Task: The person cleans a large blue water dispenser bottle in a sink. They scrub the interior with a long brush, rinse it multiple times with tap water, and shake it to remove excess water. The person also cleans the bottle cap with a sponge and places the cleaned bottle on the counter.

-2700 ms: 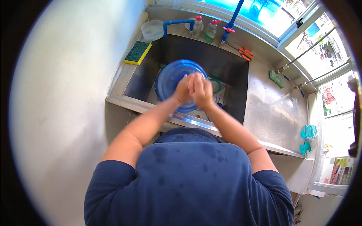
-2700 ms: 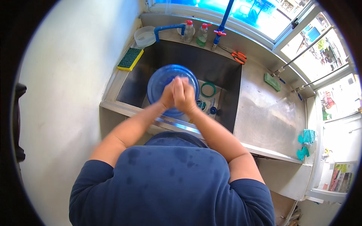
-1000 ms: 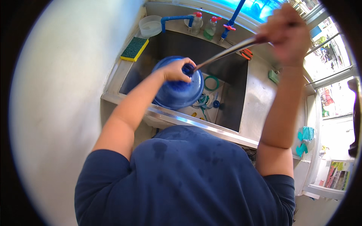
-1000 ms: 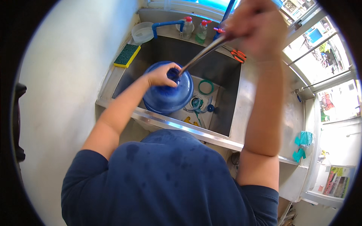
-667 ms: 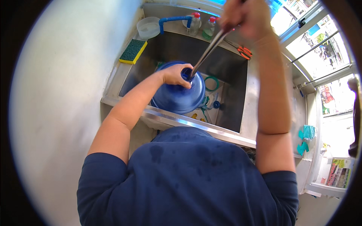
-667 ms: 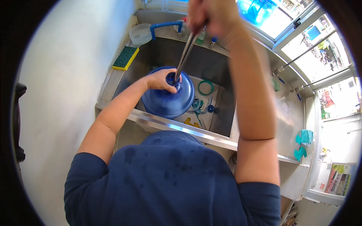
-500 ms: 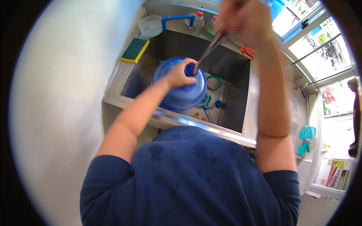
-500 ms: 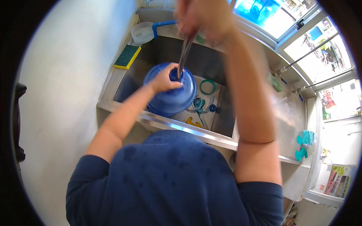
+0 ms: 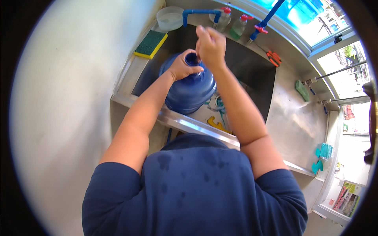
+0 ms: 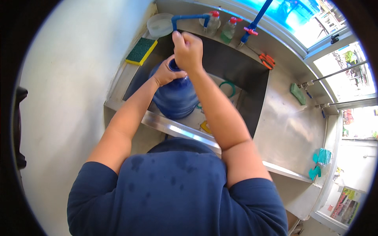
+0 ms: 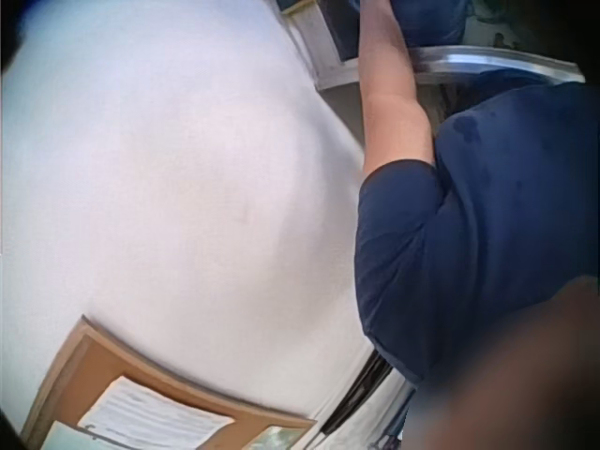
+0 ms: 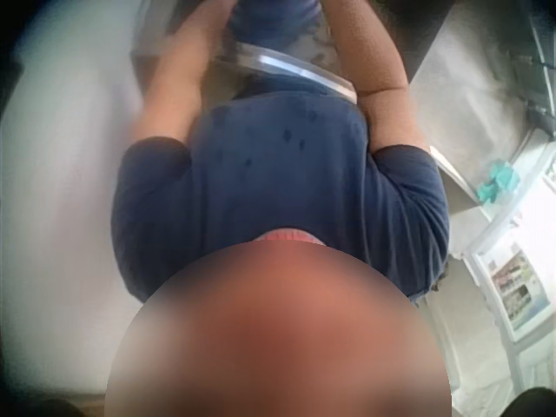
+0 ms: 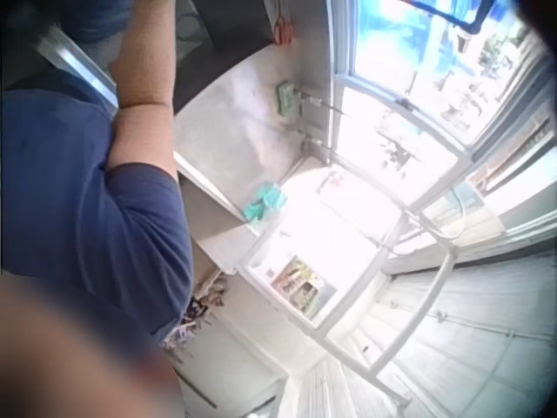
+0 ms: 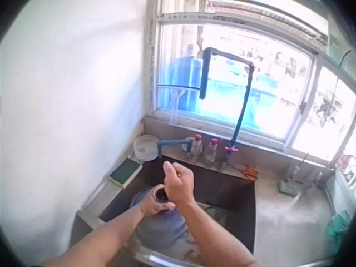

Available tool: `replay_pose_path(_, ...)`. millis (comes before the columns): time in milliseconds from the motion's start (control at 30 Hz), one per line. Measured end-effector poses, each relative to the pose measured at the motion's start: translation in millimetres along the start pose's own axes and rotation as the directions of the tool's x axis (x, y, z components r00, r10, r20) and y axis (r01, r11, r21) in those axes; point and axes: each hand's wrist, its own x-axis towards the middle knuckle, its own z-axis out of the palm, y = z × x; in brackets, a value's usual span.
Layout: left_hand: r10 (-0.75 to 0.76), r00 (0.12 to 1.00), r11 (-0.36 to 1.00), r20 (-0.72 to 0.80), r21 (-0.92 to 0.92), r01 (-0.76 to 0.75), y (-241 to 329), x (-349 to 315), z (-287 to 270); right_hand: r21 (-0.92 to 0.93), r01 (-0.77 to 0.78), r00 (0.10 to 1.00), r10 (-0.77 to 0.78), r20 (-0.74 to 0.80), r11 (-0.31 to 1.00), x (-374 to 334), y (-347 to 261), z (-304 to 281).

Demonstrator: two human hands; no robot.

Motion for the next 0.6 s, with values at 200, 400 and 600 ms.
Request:
replay_pose_path(200,0.036,0.995,0.999,-0.094,-0.017,-0.038,12.8,-23.2,-13.9,0.166,0.125,0.992,-0.129,0.014,0.978,-4.9,21.4,30.4)
replay_pose_path(400,0.068,0.996,0.998,-0.049,0.01,-0.068,9.6,-21.8,-5.9,-0.201,0.053,0.977,-0.009,0.214,0.978,-29.8,-1.9,27.5)
replay_pose_path(600,0.163,0.97,0.983,-0.182,0.113,-0.144,-2.0,-22.3,0.8,-0.068,0.434,0.886,-0.411,0.217,0.899,-36.6,-9.3,19.3)
